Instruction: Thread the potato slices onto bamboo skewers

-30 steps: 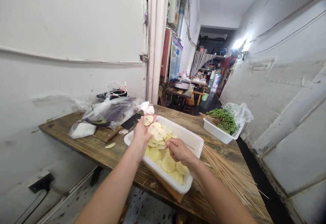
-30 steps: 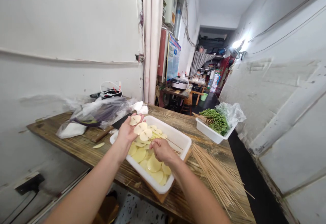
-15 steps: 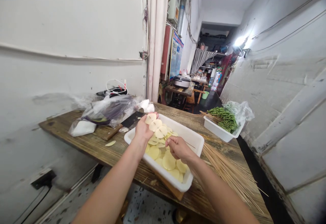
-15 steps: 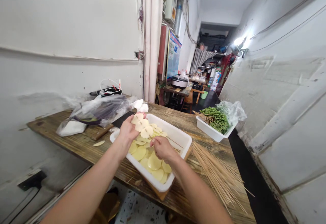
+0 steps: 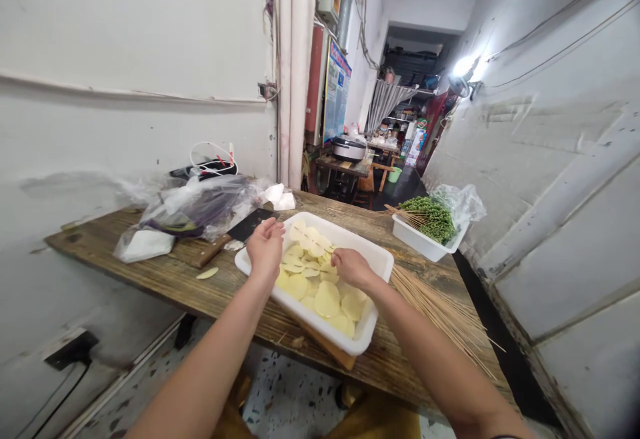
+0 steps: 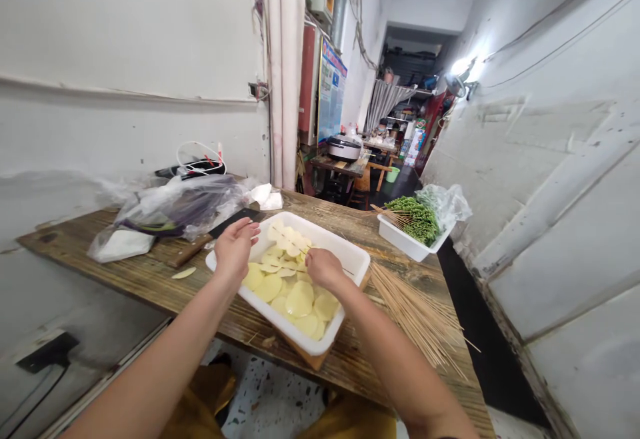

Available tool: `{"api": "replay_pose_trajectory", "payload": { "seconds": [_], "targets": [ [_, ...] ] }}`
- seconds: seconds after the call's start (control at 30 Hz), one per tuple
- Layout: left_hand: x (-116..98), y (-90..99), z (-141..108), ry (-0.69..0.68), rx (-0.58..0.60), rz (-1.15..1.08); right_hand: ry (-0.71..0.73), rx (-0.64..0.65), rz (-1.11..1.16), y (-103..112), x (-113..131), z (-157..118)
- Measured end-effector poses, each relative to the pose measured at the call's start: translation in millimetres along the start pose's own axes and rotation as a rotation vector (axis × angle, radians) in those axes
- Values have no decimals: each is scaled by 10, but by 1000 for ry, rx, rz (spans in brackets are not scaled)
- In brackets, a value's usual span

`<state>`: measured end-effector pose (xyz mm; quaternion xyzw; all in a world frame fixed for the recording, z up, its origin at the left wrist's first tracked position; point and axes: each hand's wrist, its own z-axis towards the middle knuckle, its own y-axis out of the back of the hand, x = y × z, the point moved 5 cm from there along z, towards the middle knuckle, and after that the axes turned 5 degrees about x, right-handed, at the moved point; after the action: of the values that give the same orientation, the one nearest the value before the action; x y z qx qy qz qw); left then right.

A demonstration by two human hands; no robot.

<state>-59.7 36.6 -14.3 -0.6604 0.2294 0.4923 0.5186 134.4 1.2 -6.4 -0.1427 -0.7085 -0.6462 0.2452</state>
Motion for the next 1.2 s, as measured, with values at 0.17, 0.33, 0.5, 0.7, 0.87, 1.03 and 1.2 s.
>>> {"api": "replay_pose_trajectory", "payload": {
  "seconds": [0.17, 0.33, 0.5, 0.7, 0.87, 1.03, 1.2],
  "targets": [
    [30, -12, -55, -58, 141, 216, -37, 30, -209, -22, 25, 63],
    [25, -146, -147, -60, 432, 496, -19, -92, -325, 281, -15, -173],
    [116, -444, -591, -150, 1228, 1073, -166, -347, -428, 660, -595, -745],
    [437, -502, -808, -168, 1480, 1505, -496, -192, -505, 397, -1456, -1337],
    [498, -536, -892, -121, 1516, 1575, -566, -146, -516, 176, -1644, -1479],
    [416, -590, -906, 23, 1556, 1299, -601, -141, -495, 121, -1714, -1465],
    [277, -611, -793, 355, 1394, 707, -553, -160, -463, 116, -1730, -1441]
  ]
}}
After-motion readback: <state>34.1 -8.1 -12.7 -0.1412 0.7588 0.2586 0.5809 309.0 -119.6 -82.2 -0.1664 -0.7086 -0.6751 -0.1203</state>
